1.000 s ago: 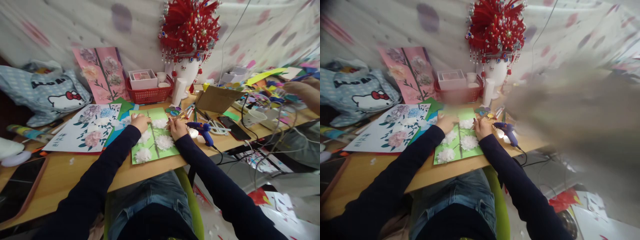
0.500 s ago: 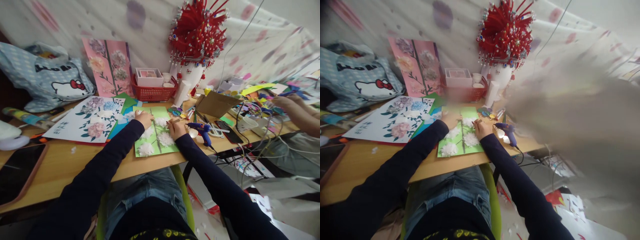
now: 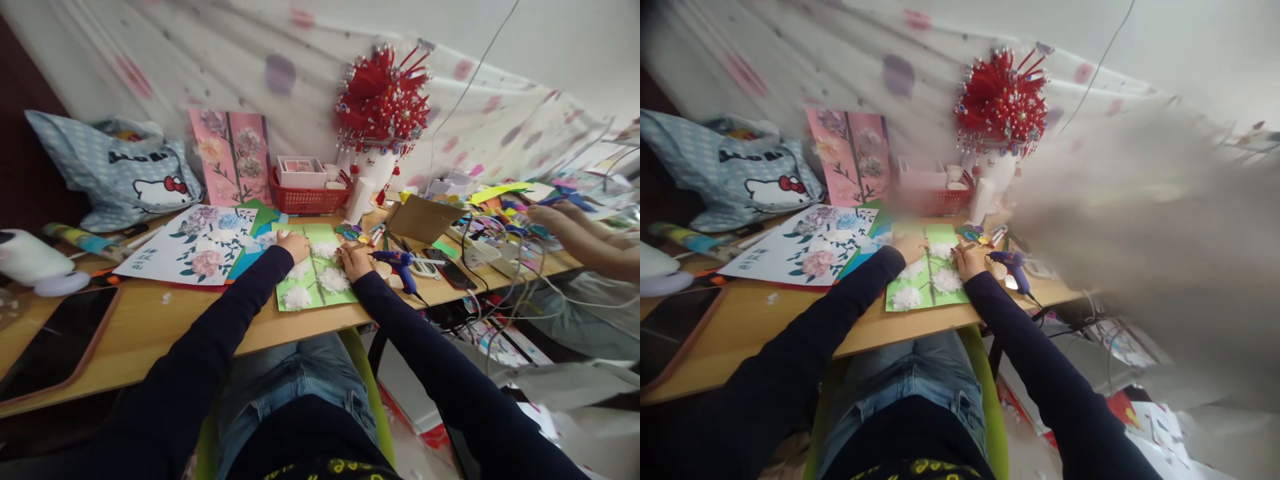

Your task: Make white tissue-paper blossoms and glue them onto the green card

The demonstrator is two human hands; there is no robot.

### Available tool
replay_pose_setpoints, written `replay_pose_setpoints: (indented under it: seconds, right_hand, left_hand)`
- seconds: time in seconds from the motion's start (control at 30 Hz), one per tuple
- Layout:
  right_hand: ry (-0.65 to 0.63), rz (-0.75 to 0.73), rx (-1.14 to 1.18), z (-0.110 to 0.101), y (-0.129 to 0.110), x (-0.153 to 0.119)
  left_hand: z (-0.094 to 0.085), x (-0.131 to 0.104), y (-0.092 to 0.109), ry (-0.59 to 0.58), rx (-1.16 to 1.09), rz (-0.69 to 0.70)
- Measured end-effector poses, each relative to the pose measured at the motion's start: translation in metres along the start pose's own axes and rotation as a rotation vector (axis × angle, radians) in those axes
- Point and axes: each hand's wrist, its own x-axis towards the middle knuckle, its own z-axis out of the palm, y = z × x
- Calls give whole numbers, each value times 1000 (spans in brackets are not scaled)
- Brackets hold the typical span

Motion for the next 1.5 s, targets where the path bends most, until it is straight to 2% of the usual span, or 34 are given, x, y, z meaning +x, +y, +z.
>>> replay_pose_setpoints:
  seconds: [0.13,0.33,0.67,0.97,1.5]
  right_hand:
    - [85,97,147,4,4,0]
    - [209,161,288,-3,-3,-2]
    - [83,84,197,5,4,0]
    - [156,123,179,-1,0,-4]
    - [79,71,138,4,4,-1]
  left_hand:
    - [-5,-6,10,-29,252,-58]
    - [-8,-7,11,-70,348,-70]
    - [-7,-9,12,-76,404,-56]
    - [-6,-7,13,-71,487,-81]
    - [-8,-9,15,-98,496,-73]
